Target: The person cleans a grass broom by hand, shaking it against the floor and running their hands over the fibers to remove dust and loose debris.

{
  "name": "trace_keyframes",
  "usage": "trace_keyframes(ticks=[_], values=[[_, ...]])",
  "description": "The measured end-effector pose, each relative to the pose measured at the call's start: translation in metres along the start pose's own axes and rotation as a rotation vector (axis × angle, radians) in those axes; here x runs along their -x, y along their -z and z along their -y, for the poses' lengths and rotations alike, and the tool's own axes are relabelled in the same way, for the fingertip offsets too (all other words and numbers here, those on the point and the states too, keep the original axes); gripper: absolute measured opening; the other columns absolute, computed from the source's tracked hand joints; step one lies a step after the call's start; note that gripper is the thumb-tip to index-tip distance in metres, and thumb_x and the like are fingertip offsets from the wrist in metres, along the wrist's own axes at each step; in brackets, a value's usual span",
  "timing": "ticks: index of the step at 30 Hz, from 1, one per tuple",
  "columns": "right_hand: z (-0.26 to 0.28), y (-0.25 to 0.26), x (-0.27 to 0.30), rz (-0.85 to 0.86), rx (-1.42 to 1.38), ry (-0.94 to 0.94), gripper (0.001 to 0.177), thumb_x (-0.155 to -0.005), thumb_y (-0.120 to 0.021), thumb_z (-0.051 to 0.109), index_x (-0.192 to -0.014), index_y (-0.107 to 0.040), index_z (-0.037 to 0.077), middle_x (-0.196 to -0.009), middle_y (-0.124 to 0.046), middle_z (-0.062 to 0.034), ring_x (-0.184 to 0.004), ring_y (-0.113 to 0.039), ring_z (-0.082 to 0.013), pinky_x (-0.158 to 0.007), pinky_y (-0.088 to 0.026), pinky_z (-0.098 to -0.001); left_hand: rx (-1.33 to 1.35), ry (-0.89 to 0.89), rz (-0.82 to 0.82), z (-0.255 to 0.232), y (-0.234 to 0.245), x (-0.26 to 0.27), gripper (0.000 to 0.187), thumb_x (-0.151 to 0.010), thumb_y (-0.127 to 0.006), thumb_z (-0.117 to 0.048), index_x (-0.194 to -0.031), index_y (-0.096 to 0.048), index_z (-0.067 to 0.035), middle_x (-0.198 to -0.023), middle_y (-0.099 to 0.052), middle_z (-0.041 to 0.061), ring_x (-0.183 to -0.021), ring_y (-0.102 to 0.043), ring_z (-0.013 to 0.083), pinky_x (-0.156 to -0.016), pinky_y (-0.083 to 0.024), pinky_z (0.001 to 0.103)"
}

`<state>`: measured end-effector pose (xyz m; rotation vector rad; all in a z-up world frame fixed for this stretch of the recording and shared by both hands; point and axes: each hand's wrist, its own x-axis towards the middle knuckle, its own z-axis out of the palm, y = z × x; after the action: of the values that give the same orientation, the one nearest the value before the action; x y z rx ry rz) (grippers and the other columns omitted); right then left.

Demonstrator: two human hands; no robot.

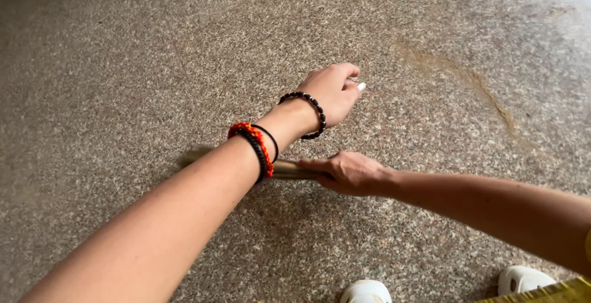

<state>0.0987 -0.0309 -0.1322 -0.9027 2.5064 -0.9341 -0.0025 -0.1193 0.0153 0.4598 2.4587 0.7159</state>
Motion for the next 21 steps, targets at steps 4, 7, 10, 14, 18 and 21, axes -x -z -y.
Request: trace_keyframes(ticks=[4, 7, 10, 14, 18, 21], values=[[-0.002, -0.01, 0.002, 0.148, 0.153, -0.133, 0.051, -0.104, -0.05, 0.036, -0.154, -0.039, 0.038, -0.063, -0.063, -0.0049, -0.043, -0.055, -0.0152, -0.041, -0.053, -0.0351, -0.043, -0.04, -0.043, 0.002, 0.005, 0.004, 0.045, -0.096, -0.057, -0.033, -0.138, -0.059, -0.015, -0.104, -0.078, 0.005, -0.089, -0.072, 0.0176, -0.084, -0.056, 0.036], [-0.007, -0.007, 0.01, 0.16, 0.209, -0.236, 0.048, -0.107, -0.042, 0.039, -0.155, -0.036, 0.041, -0.058, -0.055, -0.0012, -0.038, -0.043, -0.0117, -0.034, -0.046, -0.0319, -0.044, -0.059, -0.039, 0.002, 0.012, 0.004, 0.046, -0.098, -0.056, -0.03, -0.14, -0.056, -0.011, -0.1, -0.075, 0.004, -0.079, -0.07, 0.0143, -0.075, -0.056, 0.035], [-0.014, -0.004, 0.016, 0.111, 0.213, -0.303, 0.046, -0.109, -0.038, 0.04, -0.155, -0.036, 0.042, -0.056, -0.05, 0.0, -0.037, -0.038, -0.0106, -0.032, -0.043, -0.0311, -0.073, 0.031, 0.048, 0.001, 0.015, 0.006, 0.047, -0.101, -0.051, -0.029, -0.145, -0.05, -0.013, -0.088, -0.075, 0.005, -0.069, -0.064, 0.0142, -0.068, -0.054, 0.035], [-0.027, -0.004, 0.023, 0.041, 0.22, -0.357, 0.052, -0.105, -0.041, 0.041, -0.156, -0.035, 0.038, -0.058, -0.052, -0.0017, -0.038, -0.041, -0.0109, -0.032, -0.045, -0.0314, -0.068, 0.065, 0.048, 0.005, 0.012, 0.004, 0.047, -0.102, -0.047, -0.026, -0.147, -0.048, -0.014, -0.089, -0.074, 0.004, -0.067, -0.062, 0.014, -0.066, -0.054, 0.037], [-0.033, -0.01, 0.03, -0.098, 0.218, -0.364, 0.05, -0.105, -0.042, 0.04, -0.155, -0.039, 0.037, -0.059, -0.056, -0.0018, -0.039, -0.045, -0.0115, -0.034, -0.046, -0.0331, -0.099, -0.064, -0.054, 0.012, 0.005, -0.003, 0.046, -0.101, -0.053, -0.033, -0.142, -0.053, -0.012, -0.115, -0.072, 0.006, -0.091, -0.069, 0.0167, -0.084, -0.055, 0.038], [-0.033, -0.009, 0.032, -0.147, 0.191, -0.397, 0.049, -0.105, -0.042, 0.037, -0.154, -0.04, 0.035, -0.062, -0.057, -0.0004, -0.038, -0.047, -0.0124, -0.032, -0.048, -0.034, -0.064, 0.04, 0.007, 0.012, 0.005, -0.002, 0.047, -0.1, -0.05, -0.034, -0.143, -0.051, -0.015, -0.118, -0.074, 0.008, -0.098, -0.073, 0.0215, -0.09, -0.056, 0.039]])
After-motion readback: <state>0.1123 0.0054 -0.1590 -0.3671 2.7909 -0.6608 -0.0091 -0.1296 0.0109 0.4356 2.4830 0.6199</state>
